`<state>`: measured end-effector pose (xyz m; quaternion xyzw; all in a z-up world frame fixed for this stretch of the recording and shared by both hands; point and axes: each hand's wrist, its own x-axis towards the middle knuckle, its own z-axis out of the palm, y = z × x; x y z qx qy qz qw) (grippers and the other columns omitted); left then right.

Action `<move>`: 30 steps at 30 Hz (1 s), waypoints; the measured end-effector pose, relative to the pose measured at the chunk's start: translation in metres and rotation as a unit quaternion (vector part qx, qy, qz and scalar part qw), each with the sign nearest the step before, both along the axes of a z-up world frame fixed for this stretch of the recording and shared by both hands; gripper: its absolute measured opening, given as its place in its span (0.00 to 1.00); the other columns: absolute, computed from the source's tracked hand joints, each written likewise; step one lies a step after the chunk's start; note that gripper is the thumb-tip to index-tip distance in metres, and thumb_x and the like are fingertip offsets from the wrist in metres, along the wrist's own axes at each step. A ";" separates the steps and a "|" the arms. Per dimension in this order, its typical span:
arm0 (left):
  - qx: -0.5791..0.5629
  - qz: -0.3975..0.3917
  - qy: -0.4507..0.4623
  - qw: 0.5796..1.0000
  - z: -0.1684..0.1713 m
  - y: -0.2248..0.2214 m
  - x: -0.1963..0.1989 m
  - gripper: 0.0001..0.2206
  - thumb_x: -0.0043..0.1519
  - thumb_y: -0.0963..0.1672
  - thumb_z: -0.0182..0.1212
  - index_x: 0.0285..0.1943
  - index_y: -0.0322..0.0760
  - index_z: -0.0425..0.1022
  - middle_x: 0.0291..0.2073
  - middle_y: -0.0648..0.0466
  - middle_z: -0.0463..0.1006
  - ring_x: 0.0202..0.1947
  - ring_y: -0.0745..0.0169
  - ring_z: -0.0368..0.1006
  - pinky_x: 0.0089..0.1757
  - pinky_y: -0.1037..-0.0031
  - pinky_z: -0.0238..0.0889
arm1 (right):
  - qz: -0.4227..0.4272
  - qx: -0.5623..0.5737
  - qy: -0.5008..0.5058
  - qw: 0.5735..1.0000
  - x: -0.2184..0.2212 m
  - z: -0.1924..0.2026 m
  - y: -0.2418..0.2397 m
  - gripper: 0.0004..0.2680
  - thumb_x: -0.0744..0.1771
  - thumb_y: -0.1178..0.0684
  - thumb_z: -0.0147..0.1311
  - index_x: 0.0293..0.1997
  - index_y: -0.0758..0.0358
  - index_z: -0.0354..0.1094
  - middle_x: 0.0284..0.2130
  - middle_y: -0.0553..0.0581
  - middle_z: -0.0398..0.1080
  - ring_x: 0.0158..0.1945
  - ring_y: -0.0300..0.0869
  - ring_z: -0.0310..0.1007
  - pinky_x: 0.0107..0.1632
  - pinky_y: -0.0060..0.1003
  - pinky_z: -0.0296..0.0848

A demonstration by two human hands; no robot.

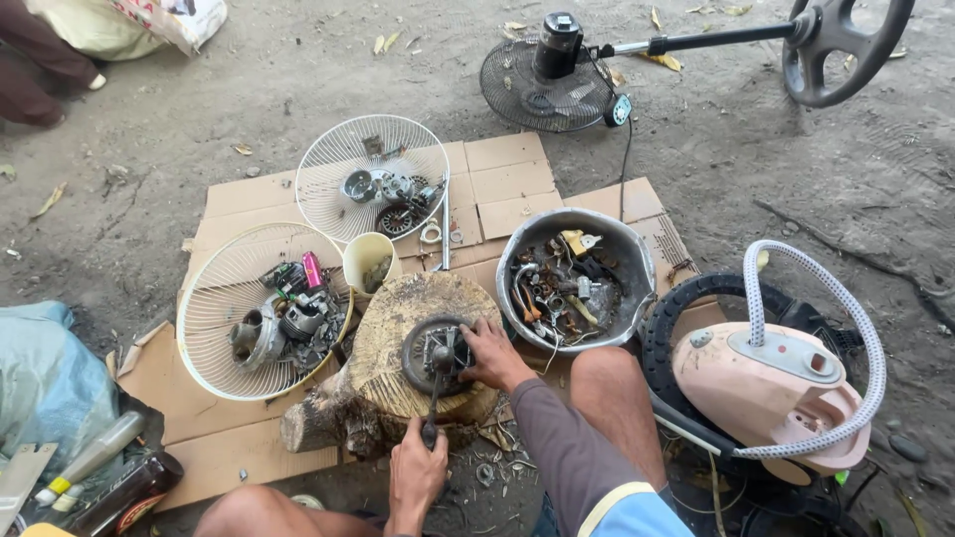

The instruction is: Dismantle a mechanical component using a hammer and a punch tool on a wooden block

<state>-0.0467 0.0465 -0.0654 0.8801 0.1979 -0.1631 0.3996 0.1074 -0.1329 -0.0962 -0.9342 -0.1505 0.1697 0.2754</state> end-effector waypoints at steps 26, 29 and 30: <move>0.066 -0.020 -0.007 0.998 0.067 -0.012 0.000 0.09 0.62 0.47 0.58 0.45 0.42 0.78 0.21 0.50 0.83 0.20 0.52 0.75 0.27 0.61 0.66 | -0.012 0.000 -0.027 1.000 -0.007 -0.015 -0.005 0.39 0.56 0.50 0.75 0.73 0.63 0.52 0.67 0.69 0.53 0.70 0.62 0.49 0.71 0.54 0.51; 0.046 -0.018 -0.084 0.995 0.105 -0.023 -0.002 0.10 0.62 0.47 0.61 0.47 0.40 0.79 0.19 0.53 0.83 0.14 0.61 0.73 0.21 0.66 0.63 | -0.019 0.003 -0.010 1.000 -0.014 -0.008 -0.009 0.37 0.57 0.50 0.74 0.73 0.65 0.52 0.65 0.66 0.54 0.68 0.59 0.52 0.69 0.51 0.55; 0.034 -0.007 -0.152 0.988 0.122 -0.026 0.010 0.10 0.61 0.46 0.63 0.46 0.38 0.79 0.22 0.53 0.84 0.16 0.61 0.74 0.22 0.66 0.63 | -0.017 -0.006 0.004 1.000 0.001 0.002 -0.006 0.38 0.59 0.50 0.74 0.74 0.65 0.50 0.67 0.65 0.53 0.69 0.57 0.51 0.71 0.51 0.53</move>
